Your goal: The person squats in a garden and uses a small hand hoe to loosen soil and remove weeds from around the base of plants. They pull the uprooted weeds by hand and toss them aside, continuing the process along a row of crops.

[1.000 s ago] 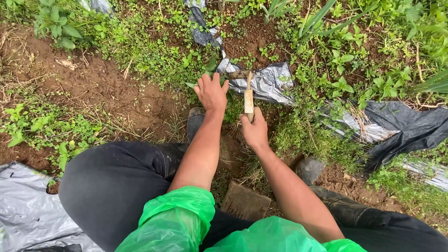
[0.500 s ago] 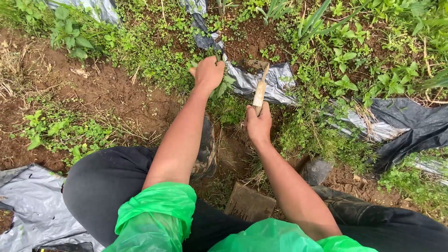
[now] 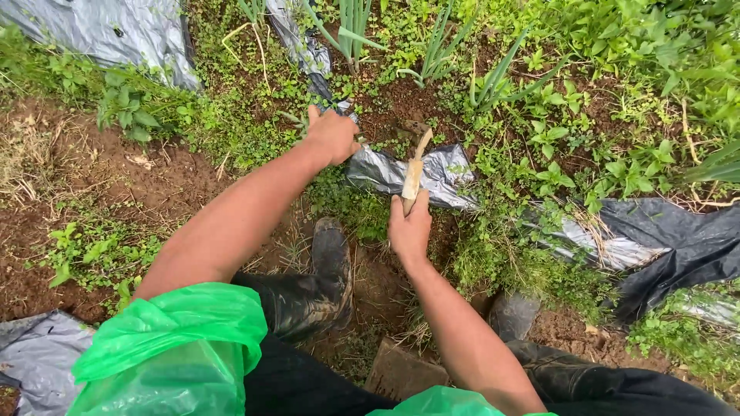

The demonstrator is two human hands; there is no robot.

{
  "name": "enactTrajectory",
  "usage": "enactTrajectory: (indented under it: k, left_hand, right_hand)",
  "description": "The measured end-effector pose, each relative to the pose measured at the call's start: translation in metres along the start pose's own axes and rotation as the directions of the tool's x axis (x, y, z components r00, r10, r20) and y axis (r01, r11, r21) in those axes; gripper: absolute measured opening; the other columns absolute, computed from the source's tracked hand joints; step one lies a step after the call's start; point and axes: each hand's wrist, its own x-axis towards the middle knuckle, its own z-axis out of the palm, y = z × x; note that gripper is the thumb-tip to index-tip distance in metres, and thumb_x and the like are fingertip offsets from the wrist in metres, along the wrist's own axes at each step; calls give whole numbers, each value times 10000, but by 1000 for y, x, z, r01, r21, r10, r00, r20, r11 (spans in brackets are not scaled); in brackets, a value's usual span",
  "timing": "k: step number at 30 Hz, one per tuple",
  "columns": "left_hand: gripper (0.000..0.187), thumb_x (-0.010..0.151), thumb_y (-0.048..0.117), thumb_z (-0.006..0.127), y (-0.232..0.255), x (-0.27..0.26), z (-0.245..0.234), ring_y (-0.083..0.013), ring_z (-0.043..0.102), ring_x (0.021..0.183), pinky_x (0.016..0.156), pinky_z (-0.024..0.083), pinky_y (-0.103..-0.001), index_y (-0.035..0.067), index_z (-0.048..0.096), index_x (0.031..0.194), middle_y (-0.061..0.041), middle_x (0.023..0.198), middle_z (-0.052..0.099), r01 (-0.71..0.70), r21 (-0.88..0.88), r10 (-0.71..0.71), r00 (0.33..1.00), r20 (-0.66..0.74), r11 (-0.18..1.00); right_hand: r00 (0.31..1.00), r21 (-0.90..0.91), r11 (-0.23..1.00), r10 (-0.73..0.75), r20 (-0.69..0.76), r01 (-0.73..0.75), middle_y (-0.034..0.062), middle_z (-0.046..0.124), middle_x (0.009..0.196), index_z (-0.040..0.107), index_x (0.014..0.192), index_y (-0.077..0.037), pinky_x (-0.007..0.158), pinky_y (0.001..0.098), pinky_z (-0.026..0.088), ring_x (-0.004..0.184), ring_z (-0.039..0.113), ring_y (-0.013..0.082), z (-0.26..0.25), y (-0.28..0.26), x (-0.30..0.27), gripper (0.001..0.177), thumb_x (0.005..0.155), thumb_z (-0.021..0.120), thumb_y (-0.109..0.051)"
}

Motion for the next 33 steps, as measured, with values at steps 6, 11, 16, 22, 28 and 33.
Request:
enactTrajectory:
  k: [6,11,16,22,28,33]
  left_hand:
    - [245,1028,331,594,-4,-6,-9,-240,545,1081,1128,224,-621,190,756,1145,-48,1060,697,-99,138,104,994,-30,986]
    - [273,1013,351,598,-24,13,19,-265,558,1079,1103,185,-637,153,748,1125,-61,1017,697,-90,32,92,993,-80,995]
    - [283,1015,310,570,-19,-3,11,-297,591,1067,1108,195,-640,145,747,1161,-69,965,730,-69,-32,67,997,-48,997]
    - [251,997,293,585,-33,15,27,-306,580,1050,1128,138,-655,134,758,1084,-92,933,735,-49,-82,43,996,-76,995]
    - [398,1039,352,581,-71,23,39,-333,696,1039,1042,408,-555,58,707,1276,-140,1088,758,3,-252,-19,998,-59,968]
    - [412,1046,465,566,-86,30,48,-369,696,878,909,510,-558,101,752,995,-143,898,723,12,-441,-1,1000,24,898]
  right_hand:
    - [998,-47,997,-53,29,55,127,473,630,496,1120,-13,623,501,391,623,542,320,7,22,9,269,1014,555,-253]
    - [994,-46,993,-105,15,106,108,482,583,483,1059,-29,586,454,415,560,543,294,15,23,11,239,1015,562,-251]
    - [987,36,993,-111,-114,116,121,511,564,439,1028,-56,591,428,452,542,576,267,13,8,-4,226,1033,557,-249]
    - [993,20,999,-41,109,39,28,550,544,486,987,-84,542,383,434,480,541,181,14,32,2,160,1039,514,-233]
    - [970,148,965,-195,-148,216,100,529,546,448,1009,-43,564,350,445,517,558,190,14,34,-8,207,1049,553,-217]
    - [966,125,962,-226,-126,242,126,555,555,498,1043,-28,565,391,439,529,556,216,11,57,-4,212,1026,599,-214]
